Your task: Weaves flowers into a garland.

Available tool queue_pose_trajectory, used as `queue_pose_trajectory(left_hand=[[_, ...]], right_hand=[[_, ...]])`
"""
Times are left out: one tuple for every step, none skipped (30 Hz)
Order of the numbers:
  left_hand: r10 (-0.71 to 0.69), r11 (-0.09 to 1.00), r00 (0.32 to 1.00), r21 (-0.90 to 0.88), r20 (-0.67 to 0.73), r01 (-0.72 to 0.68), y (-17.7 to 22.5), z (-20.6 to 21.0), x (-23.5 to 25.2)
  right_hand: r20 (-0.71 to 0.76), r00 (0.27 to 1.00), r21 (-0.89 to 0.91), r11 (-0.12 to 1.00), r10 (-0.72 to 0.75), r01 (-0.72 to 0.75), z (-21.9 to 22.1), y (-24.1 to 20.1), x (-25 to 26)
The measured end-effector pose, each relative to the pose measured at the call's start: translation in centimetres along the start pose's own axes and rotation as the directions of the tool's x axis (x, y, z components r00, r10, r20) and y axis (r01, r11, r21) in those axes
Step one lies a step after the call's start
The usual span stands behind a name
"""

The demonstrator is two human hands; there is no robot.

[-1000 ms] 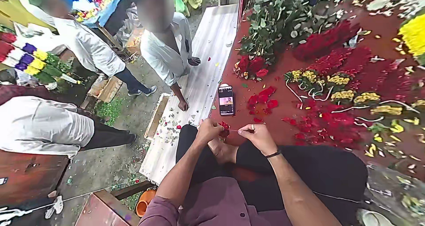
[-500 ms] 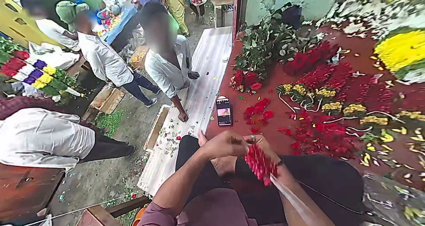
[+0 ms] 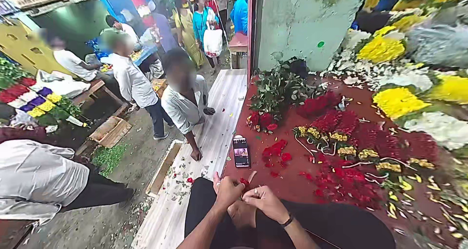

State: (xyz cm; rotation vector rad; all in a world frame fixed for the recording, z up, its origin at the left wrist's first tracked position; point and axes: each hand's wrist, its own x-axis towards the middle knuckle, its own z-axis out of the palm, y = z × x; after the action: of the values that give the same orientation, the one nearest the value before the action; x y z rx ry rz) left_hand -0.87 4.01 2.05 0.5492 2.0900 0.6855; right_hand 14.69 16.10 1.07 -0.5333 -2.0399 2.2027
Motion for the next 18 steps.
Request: queue_pose_trajectory(left_hand=[[0.028,0.999,0.999,-0.042,0.021,-0.027,-0.6,0.0,0.0],[0.064,0.995,0.997,-0.077,0.046,-0.06,-1.0,-0.3,0.2],[0.101,0.99,0.992,-0.105,0.08,-0.092,-1.3,-0.7,0.2],[0.133,0.985,0.984,-0.126,0.118,-0.118,-1.5,-0.9,0.1],[0.156,0.982,0.976,-0.133,0.151,-0.137,-1.7,-1.1,0.1],[0.166,0.981,0.97,-0.129,0.179,-0.144,-1.7,-1.1,0.0],[0.165,0.983,0.966,-0.117,0.2,-0.143,-1.9,-1.0,0.0],[0.152,0.986,0.964,-0.103,0.218,-0.133,-2.0,-0.9,0.1],[0.133,0.989,0.962,-0.094,0.238,-0.114,-2.1,-0.9,0.2],[0.113,0.991,0.962,-0.092,0.248,-0.093,-2.3,-0.8,0.3],[0.096,0.993,0.964,-0.091,0.248,-0.076,-2.5,-0.7,0.5],[0.082,0.994,0.967,-0.087,0.242,-0.062,-2.7,-0.6,0.7],[0.067,0.996,0.97,-0.075,0.233,-0.051,-2.8,-0.5,0.8],[0.056,0.997,0.973,-0.067,0.224,-0.042,-2.9,-0.5,1.0],[0.046,0.998,0.976,-0.053,0.213,-0.035,-2.9,-0.5,1.0],[0.04,0.999,0.978,-0.041,0.204,-0.033,-2.9,-0.6,1.1],[0.041,0.999,0.979,-0.043,0.2,-0.033,-2.9,-0.8,1.1],[0.044,0.998,0.979,-0.054,0.198,-0.034,-2.8,-1.0,1.1]], right_hand=[[-0.063,0.998,0.035,0.999,-0.001,0.003,-0.8,0.0,0.0],[-0.127,0.992,0.066,0.998,0.016,-0.007,-1.9,0.0,0.1],[-0.184,0.982,0.085,0.996,0.049,-0.034,-3.0,0.3,0.2],[-0.224,0.97,0.105,0.992,0.094,-0.072,-3.9,0.7,0.3],[-0.243,0.96,0.125,0.986,0.14,-0.112,-4.4,1.0,0.3],[-0.238,0.955,0.136,0.98,0.177,-0.148,-4.7,1.0,0.3],[-0.222,0.955,0.145,0.976,0.194,-0.165,-4.7,0.9,0.3],[-0.196,0.96,0.146,0.974,0.198,-0.171,-4.5,0.8,0.3],[-0.16,0.967,0.133,0.975,0.196,-0.176,-4.3,0.5,0.2],[-0.115,0.975,0.11,0.978,0.191,-0.179,-4.2,0.4,0.2],[-0.073,0.981,0.091,0.981,0.179,-0.172,-4.1,0.4,0.1],[-0.037,0.986,0.072,0.984,0.164,-0.161,-4.0,0.5,0.1],[-0.007,0.988,0.049,0.987,0.153,-0.153,-3.9,0.7,0.0],[0.014,0.989,0.034,0.989,0.147,-0.147,-3.8,0.8,-0.1],[0.024,0.989,0.022,0.989,0.144,-0.144,-3.7,0.8,-0.2],[0.025,0.989,0.017,0.989,0.145,-0.145,-3.6,0.8,-0.2],[0.018,0.988,0.011,0.989,0.15,-0.15,-3.6,0.7,-0.1],[0.007,0.988,0.005,0.988,0.154,-0.154,-3.6,0.7,0.0]])
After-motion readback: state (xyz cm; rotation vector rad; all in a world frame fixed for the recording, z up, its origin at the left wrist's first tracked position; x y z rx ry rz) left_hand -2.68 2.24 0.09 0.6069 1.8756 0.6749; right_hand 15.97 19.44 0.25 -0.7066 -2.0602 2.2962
